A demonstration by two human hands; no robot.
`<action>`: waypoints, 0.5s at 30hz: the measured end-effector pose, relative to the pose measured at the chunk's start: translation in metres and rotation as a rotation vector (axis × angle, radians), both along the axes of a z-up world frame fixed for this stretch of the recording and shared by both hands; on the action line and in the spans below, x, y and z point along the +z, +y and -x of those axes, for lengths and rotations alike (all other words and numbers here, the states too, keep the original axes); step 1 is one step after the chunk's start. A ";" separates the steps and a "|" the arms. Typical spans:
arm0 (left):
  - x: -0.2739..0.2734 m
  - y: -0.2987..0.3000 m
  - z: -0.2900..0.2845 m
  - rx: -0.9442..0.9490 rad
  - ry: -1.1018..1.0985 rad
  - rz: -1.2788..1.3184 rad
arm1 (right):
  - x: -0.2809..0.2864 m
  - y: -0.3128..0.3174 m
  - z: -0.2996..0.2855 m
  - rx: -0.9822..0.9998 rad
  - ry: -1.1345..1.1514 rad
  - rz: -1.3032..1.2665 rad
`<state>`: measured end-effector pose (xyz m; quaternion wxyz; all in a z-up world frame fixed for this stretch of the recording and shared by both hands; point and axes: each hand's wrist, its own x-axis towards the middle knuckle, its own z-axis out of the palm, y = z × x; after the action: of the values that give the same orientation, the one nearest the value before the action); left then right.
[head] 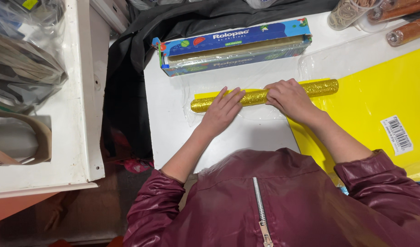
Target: The person rolls a sheet of yellow material into a cylinder and then wraps it in plastic film from a dispenser, smoothing the film over the surface with their hands.
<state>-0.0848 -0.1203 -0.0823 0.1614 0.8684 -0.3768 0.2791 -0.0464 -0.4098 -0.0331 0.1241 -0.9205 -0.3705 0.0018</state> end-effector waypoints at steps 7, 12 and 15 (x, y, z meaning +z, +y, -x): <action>-0.004 -0.012 0.012 -0.049 0.101 0.017 | -0.002 -0.005 0.003 0.026 -0.017 -0.024; 0.002 -0.034 0.010 -0.185 -0.022 -0.147 | -0.009 -0.008 0.002 0.038 -0.080 -0.035; -0.001 -0.055 0.004 -0.207 -0.144 0.004 | -0.011 -0.011 0.002 0.066 -0.103 -0.042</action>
<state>-0.0889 -0.1753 -0.0831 0.1634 0.8021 -0.4747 0.3234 -0.0488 -0.4210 -0.0444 0.1242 -0.9038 -0.4065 -0.0493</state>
